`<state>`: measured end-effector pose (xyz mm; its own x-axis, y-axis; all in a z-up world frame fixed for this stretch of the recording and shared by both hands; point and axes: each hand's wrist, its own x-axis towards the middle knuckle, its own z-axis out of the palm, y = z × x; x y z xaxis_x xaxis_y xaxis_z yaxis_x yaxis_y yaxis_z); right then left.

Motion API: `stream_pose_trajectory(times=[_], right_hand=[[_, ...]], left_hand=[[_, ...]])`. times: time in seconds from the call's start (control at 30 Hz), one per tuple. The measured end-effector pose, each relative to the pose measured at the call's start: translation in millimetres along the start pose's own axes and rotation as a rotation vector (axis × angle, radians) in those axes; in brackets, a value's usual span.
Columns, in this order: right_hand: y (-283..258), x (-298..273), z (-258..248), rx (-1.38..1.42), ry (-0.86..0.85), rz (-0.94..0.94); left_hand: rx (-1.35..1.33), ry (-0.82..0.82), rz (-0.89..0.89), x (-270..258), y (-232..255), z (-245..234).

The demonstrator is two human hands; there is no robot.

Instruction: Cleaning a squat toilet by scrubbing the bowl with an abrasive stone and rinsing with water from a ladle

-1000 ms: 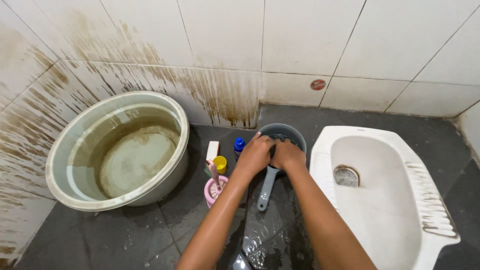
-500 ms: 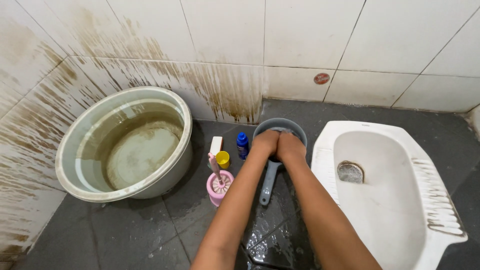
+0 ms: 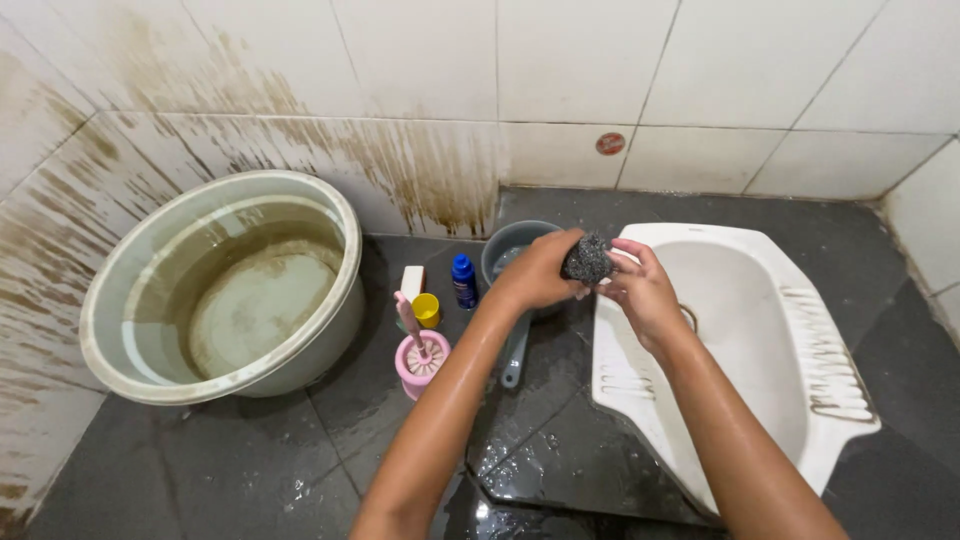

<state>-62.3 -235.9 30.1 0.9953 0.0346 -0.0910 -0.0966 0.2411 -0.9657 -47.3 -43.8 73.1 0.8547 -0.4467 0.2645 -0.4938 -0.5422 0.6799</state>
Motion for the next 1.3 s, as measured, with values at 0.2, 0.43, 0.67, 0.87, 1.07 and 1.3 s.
stream_pose_trajectory(times=[0.2,0.43,0.67,0.87,1.07,1.3], right_hand=[[-42.1,-51.7,-36.6,0.28,-0.119,0.283],[-30.0,-91.7,-166.7,-0.533,0.237,0.176],[-52.8,-166.0,-271.9,-0.925,0.465,0.141],[-21.0,-149.5,-322.6,-1.082,0.468,-0.085],[-2.6,-120.9,-309.1,-1.503,0.397,-0.352],[7.2,-41.0,-325.1,-1.626,0.324,-0.383]], left_hand=[[0.151,0.001,-0.003,-11.5,87.9,40.2],[-0.133,-0.214,-0.035,-26.4,77.1,122.7],[-0.044,-0.323,0.071,-27.8,105.4,209.1],[-0.133,-0.417,0.019,-3.2,176.2,244.0],[-0.255,-0.452,-0.186,22.2,178.2,289.9],[-0.215,-0.531,-0.235,27.9,174.2,297.6]])
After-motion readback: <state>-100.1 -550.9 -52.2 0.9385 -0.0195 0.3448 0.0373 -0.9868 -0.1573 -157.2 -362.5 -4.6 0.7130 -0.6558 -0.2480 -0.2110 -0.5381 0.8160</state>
